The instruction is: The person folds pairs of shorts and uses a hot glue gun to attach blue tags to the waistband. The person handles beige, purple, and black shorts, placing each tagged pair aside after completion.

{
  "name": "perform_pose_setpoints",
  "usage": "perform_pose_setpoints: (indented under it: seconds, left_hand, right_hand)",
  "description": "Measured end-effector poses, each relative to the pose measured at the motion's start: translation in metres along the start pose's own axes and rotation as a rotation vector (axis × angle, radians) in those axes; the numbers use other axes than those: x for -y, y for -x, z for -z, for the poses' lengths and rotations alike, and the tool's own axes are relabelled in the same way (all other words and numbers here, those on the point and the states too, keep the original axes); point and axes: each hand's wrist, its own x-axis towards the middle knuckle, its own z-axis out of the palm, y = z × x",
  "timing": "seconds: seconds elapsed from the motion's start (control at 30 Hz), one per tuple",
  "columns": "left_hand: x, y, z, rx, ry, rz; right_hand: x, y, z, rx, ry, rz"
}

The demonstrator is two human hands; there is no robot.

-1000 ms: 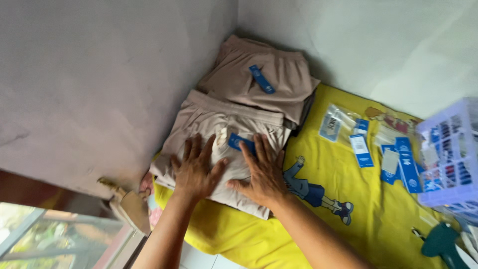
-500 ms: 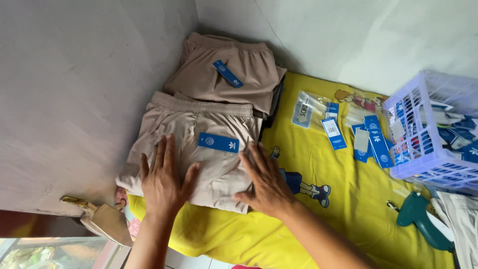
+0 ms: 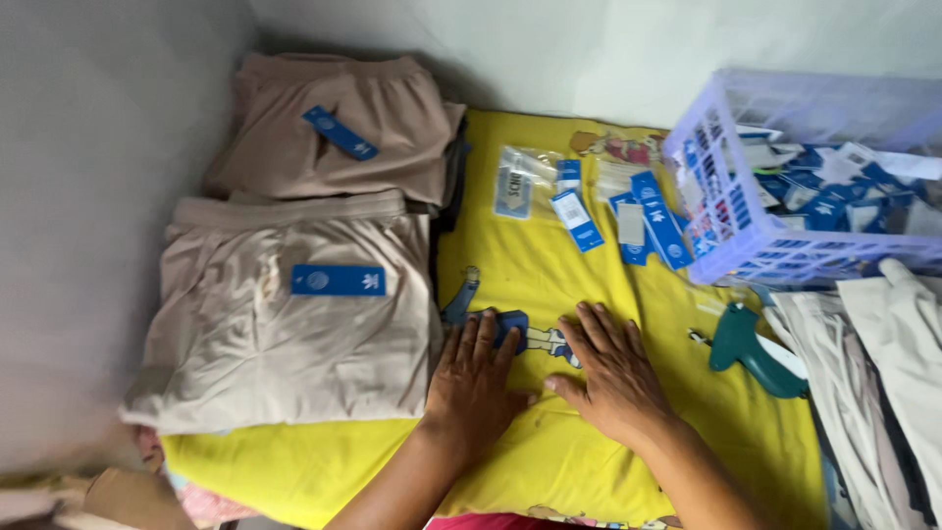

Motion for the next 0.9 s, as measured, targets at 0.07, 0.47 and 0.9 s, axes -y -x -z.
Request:
perform_pose_setpoints:
  seconds: [0.07, 0.47, 0.9]
  left_hand:
    - [-0.006, -0.011, -0.002, 0.034, -0.034, 0.002]
    - [-0.042, -0.064, 0.082, 0.689, -0.009, 0.068]
    - [-0.084, -0.066, -0.024, -0.398, 0.010, -0.346]
  right_hand:
    - [-0.007, 0.012, 0.004, -0.010, 0.000, -0.042]
    - [-0.036, 0.060, 0.006, -0.131, -0.054, -0.167]
    - [-0.038, 0.081, 0.058, -0.553, 0.048, -0.166]
